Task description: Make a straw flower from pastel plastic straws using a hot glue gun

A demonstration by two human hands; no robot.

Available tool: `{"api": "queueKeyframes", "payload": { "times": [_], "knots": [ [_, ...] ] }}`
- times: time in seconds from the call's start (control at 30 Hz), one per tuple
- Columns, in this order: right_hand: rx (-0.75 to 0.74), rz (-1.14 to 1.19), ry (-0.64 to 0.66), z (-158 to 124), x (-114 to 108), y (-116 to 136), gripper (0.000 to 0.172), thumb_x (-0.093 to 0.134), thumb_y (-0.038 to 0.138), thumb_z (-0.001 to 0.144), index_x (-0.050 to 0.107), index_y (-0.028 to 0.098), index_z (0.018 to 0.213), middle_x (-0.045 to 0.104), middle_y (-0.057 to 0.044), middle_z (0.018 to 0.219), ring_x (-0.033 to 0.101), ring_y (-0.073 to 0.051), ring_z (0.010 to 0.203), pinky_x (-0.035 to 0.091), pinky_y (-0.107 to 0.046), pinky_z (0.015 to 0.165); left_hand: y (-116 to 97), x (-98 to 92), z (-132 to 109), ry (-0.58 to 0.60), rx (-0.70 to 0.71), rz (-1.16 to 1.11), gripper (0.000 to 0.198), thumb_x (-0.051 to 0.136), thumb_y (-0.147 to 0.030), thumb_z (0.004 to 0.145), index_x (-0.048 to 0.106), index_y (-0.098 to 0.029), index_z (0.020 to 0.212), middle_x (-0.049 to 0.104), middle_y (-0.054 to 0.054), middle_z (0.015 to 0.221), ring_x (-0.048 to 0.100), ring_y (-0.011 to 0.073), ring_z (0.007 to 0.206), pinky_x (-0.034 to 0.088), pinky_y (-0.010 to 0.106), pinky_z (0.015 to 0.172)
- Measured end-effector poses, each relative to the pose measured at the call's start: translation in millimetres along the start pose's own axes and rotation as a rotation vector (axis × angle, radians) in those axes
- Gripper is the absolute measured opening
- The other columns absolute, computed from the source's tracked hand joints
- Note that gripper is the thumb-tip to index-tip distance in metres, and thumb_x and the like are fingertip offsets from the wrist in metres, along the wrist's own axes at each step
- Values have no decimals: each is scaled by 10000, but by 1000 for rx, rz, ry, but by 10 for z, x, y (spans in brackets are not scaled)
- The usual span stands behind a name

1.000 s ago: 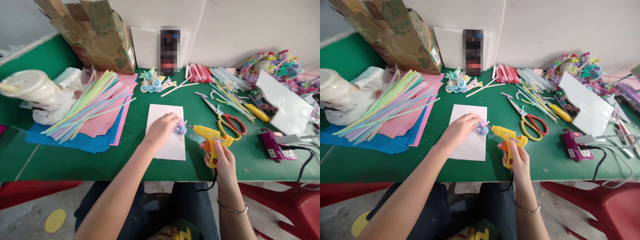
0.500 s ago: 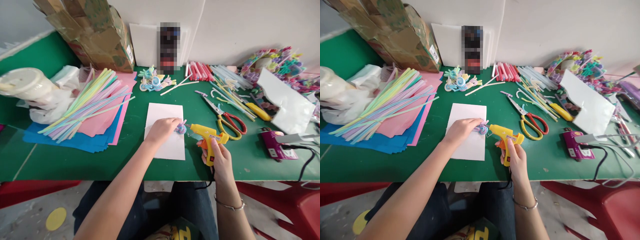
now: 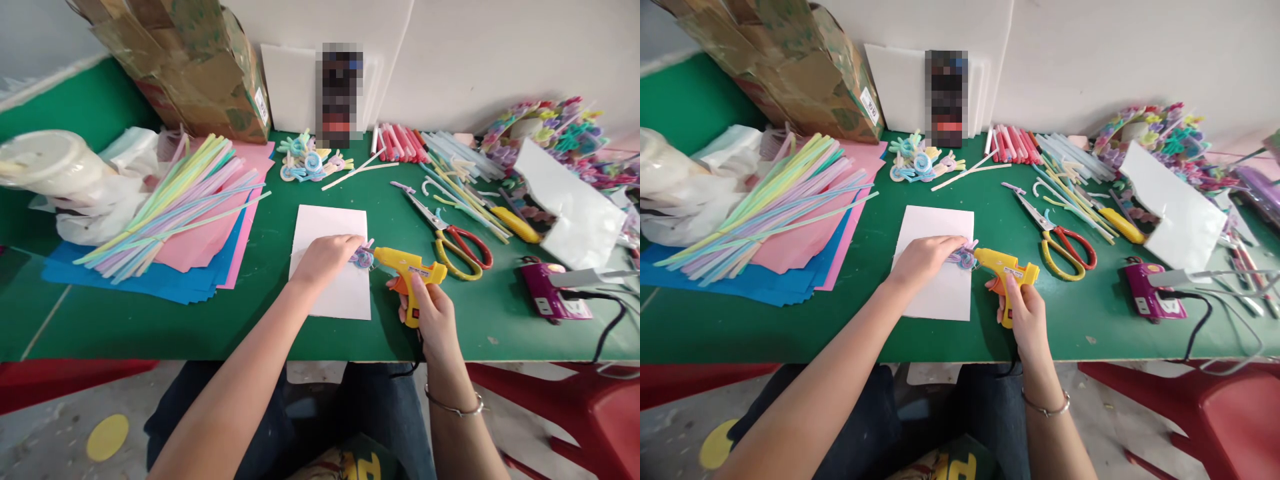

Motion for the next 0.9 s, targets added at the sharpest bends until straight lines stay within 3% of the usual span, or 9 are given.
{"api": "queueKeyframes", "payload": {
  "times": [0.37, 0.67, 0.9],
  "knots": [
    [-46, -107, 29, 10, 12, 2, 422, 531, 536, 828, 676, 143, 780, 492, 31, 506, 444, -79, 369, 365, -226, 369, 0, -11, 2, -3, -13, -15, 257, 481, -79, 857, 633, -187, 1034, 715, 44, 987, 675, 179, 876, 512, 271, 712],
    [-110, -286, 7, -45, 51, 151, 407, 504, 509, 850, 673, 145, 777, 453, 43, 487, 447, -86, 388, 388, -240, 412, -26, -43, -11, -27, 6, -7, 235, 495, -99, 867, 619, -184, 1046, 717, 33, 984, 673, 163, 879, 509, 243, 713],
    [-140, -371, -2, -71, 77, 200, 376, 499, 493, 847, 648, 149, 815, 598, -5, 575, 445, -85, 395, 405, -250, 429, -29, -17, -10, -65, 35, 70, 210, 500, -94, 861, 621, -182, 1008, 722, 27, 948, 680, 161, 827, 505, 237, 662]
  ]
}}
Point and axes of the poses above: each hand's wrist, its own z-axis towards the middle knuckle, its own x-axis out of the palm, y = z × x, the point moved 7 cm from there along z, towards the middle knuckle
